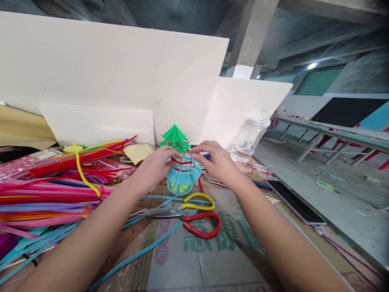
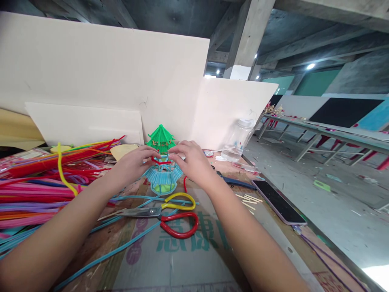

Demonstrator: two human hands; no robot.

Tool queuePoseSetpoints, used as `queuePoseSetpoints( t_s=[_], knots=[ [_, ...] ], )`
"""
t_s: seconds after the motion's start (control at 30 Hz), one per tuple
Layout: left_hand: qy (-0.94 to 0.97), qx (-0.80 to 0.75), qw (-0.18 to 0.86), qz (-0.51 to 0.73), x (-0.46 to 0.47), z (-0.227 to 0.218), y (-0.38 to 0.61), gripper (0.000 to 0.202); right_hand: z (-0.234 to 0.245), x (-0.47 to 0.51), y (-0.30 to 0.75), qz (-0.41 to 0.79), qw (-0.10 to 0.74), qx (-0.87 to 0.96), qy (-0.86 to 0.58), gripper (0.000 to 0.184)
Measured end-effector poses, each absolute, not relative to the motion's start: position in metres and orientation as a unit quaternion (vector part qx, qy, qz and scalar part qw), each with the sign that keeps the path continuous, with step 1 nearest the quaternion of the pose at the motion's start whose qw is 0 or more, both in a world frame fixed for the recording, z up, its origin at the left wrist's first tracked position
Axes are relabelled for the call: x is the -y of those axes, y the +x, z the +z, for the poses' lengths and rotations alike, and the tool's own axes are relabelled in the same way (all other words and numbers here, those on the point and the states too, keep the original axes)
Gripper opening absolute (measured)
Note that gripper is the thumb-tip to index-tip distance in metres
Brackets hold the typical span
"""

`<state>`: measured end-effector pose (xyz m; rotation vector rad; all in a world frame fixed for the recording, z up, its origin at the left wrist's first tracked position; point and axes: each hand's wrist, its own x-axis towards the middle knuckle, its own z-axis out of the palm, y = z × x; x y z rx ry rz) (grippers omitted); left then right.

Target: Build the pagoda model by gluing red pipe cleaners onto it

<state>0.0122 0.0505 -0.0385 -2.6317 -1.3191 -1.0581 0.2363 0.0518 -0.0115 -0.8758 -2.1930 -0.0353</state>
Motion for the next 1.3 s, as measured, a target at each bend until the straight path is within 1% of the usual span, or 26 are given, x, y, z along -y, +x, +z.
queuePoseSetpoints(
  t_s=[0.1,0.2,0.27,0.33,0.5,0.63,0.83,1.3],
  knots=[
    [-0.842,0.428,0.013,-0.328,-0.055,-0.040,0.008,0.022,-0.008,-0.054,0.249,0.051,0.356,0.853,-0.379,0.012],
    [-0.851,0.420,0.004,-0.314,-0.057,-0.039,0.004,0.025,-0.012,-0.057,0.258,0.130,0.292,0.853,-0.413,0.012],
    [-0.858,0.415,0.000,-0.304,-0.053,-0.036,0.003,0.028,-0.015,-0.058,0.259,0.164,0.263,0.848,-0.429,0.014],
    [-0.855,0.423,0.009,-0.302,-0.044,-0.029,0.005,0.030,-0.019,-0.059,0.257,0.189,0.253,0.845,-0.432,0.016],
    [-0.818,0.445,0.073,-0.358,-0.024,-0.017,0.021,0.026,-0.027,-0.061,0.248,0.213,0.255,0.838,-0.434,0.024],
    [-0.822,0.419,0.123,-0.366,-0.024,-0.022,0.031,0.022,-0.034,-0.062,0.241,0.254,0.264,0.834,-0.413,0.023],
    [-0.835,0.396,0.140,-0.355,-0.024,-0.029,0.035,0.016,-0.037,-0.064,0.238,0.288,0.290,0.830,-0.380,0.024],
    [-0.834,0.397,0.171,-0.343,-0.025,-0.032,0.037,0.014,-0.037,-0.064,0.236,0.296,0.290,0.832,-0.369,0.024]
  ],
)
